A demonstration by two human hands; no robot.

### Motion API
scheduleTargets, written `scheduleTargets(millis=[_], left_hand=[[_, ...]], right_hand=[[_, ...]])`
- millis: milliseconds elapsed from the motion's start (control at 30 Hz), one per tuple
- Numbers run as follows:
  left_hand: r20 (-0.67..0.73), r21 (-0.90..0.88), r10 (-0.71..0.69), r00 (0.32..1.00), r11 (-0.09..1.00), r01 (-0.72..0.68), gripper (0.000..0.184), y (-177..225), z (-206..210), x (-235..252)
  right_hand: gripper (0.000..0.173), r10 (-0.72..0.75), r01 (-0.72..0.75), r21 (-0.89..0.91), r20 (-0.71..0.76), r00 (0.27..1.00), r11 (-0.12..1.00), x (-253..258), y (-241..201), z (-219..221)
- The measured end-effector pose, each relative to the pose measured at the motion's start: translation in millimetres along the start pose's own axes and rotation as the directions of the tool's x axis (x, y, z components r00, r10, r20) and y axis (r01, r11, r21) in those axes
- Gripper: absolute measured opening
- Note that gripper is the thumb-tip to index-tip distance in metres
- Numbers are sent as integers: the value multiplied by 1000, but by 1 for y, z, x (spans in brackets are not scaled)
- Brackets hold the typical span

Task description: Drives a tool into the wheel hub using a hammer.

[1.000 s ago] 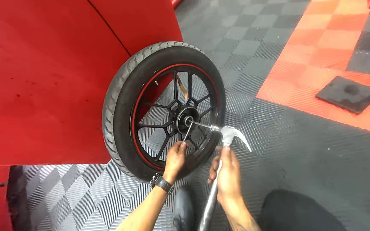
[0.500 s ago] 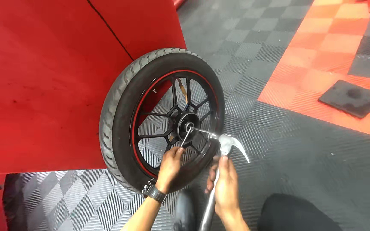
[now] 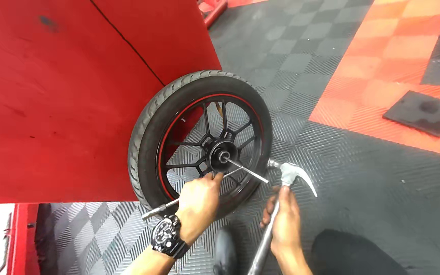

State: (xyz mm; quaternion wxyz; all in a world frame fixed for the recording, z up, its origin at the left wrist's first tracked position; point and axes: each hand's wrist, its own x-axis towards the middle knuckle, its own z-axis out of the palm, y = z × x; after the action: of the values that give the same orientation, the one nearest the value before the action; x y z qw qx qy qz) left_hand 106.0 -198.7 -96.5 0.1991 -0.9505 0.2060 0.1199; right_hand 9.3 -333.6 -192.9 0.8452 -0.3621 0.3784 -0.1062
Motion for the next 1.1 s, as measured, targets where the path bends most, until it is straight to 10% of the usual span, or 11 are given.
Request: scheduleTargets(millis=[267, 733, 1100], left_hand=[[16, 211, 120, 993, 970, -121, 18, -36, -58, 60], [224, 310, 81, 971, 939, -150, 7, 16, -98, 87], [45, 293, 251, 967, 922, -253, 7, -1, -93, 98]], right_hand=[[36, -24, 28, -65, 65, 998, 997, -4, -5, -7], [33, -90, 134, -330, 143, 986, 934, 8, -28, -25], [50, -166, 495, -613, 513, 842, 616, 45, -134, -55]])
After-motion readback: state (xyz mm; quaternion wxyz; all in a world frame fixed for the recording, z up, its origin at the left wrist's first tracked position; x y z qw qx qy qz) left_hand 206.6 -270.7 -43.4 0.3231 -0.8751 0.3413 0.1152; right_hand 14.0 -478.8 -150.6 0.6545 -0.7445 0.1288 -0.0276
